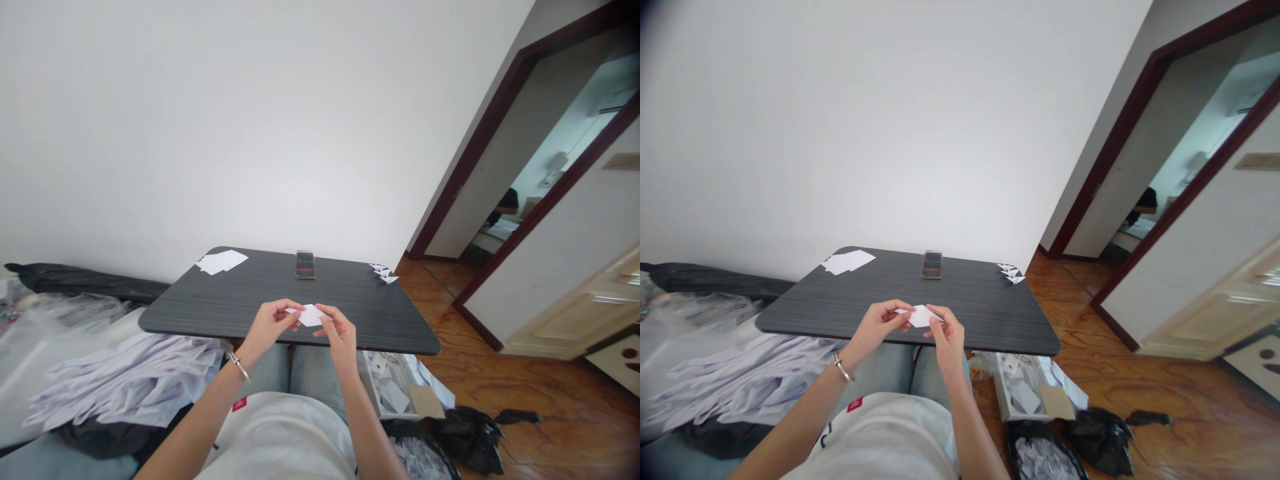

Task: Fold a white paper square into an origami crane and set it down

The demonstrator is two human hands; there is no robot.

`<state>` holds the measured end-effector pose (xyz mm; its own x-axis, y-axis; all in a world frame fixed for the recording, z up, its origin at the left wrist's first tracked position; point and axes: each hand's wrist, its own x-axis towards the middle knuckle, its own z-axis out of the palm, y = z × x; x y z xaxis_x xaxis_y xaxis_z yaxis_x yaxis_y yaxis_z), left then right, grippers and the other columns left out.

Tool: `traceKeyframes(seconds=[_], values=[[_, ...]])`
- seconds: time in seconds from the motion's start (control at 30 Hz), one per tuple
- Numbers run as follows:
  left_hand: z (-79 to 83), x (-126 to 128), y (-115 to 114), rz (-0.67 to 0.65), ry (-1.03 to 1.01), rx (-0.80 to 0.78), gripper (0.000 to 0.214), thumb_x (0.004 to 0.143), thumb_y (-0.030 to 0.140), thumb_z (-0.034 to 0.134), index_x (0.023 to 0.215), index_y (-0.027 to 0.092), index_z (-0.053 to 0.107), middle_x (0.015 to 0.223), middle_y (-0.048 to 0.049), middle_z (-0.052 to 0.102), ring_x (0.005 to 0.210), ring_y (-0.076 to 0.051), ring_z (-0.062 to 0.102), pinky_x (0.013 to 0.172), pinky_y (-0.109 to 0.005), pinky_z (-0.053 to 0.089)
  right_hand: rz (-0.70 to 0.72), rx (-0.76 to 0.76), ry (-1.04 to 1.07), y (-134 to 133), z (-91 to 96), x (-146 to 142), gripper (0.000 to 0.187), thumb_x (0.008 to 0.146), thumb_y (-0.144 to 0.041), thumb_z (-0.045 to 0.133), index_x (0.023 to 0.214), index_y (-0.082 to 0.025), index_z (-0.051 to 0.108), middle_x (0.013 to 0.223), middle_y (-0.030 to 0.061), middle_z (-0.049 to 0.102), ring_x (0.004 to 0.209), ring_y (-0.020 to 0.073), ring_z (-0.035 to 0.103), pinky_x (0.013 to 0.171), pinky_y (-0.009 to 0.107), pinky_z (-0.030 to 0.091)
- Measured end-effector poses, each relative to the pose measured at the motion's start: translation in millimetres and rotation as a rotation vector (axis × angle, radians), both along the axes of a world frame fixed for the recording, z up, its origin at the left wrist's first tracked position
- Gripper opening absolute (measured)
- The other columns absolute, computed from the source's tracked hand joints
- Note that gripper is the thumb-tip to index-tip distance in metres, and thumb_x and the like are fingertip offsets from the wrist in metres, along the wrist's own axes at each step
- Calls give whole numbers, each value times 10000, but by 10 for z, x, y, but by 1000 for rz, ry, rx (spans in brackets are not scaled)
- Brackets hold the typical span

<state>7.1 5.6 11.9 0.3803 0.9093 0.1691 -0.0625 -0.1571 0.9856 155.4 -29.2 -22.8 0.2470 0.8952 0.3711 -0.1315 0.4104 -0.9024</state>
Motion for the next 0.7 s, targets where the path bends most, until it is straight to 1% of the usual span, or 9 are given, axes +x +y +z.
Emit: traceKeyframes(seconds=[0.1,0.2,0.3,0.33,0.37,0.5,0.7], values=[[11,1,-19,-45,49,41,220,690,280,624,809,96,639,689,-51,644,571,-111,579,565,-222,485,10,-99,37,19,-6,-10,316,688,-313,615,976,-182,607,801,34,642,604,127,592,406,181,472],[27,8,-39,-69,74,73,228,711,277,603,847,98,635,731,-54,643,572,-102,568,570,-214,476,46,-155,49,24,-11,-17,303,669,-309,640,928,-155,605,675,17,649,491,105,583,380,167,438],[31,19,-45,-66,67,86,313,713,272,602,982,113,602,779,-51,644,585,-103,565,579,-218,477,49,-163,57,19,-14,-22,267,665,-306,647,877,-146,616,692,26,667,458,93,577,384,163,425],[29,22,-43,-59,63,86,329,711,271,605,1001,116,593,783,-50,644,587,-104,567,580,-220,478,47,-164,51,17,-15,-23,257,665,-307,646,861,-144,619,692,29,668,463,97,581,383,164,421],[25,25,-40,-49,60,83,321,710,273,607,989,114,596,777,-50,645,593,-108,571,582,-222,479,46,-164,41,15,-17,-25,244,667,-310,643,841,-140,623,681,29,667,471,104,584,383,167,420],[1,28,-26,-22,48,44,217,701,288,615,807,100,630,727,-59,658,638,-139,598,593,-236,490,32,-151,3,7,-22,-30,197,671,-316,635,763,-141,629,629,18,643,531,123,585,406,180,440],[-8,45,-35,-4,29,11,207,661,282,652,769,106,633,690,-53,673,626,-149,616,595,-246,493,3,-139,15,-3,-8,-37,154,654,-295,653,696,-153,612,602,8,627,543,130,572,486,225,475]])
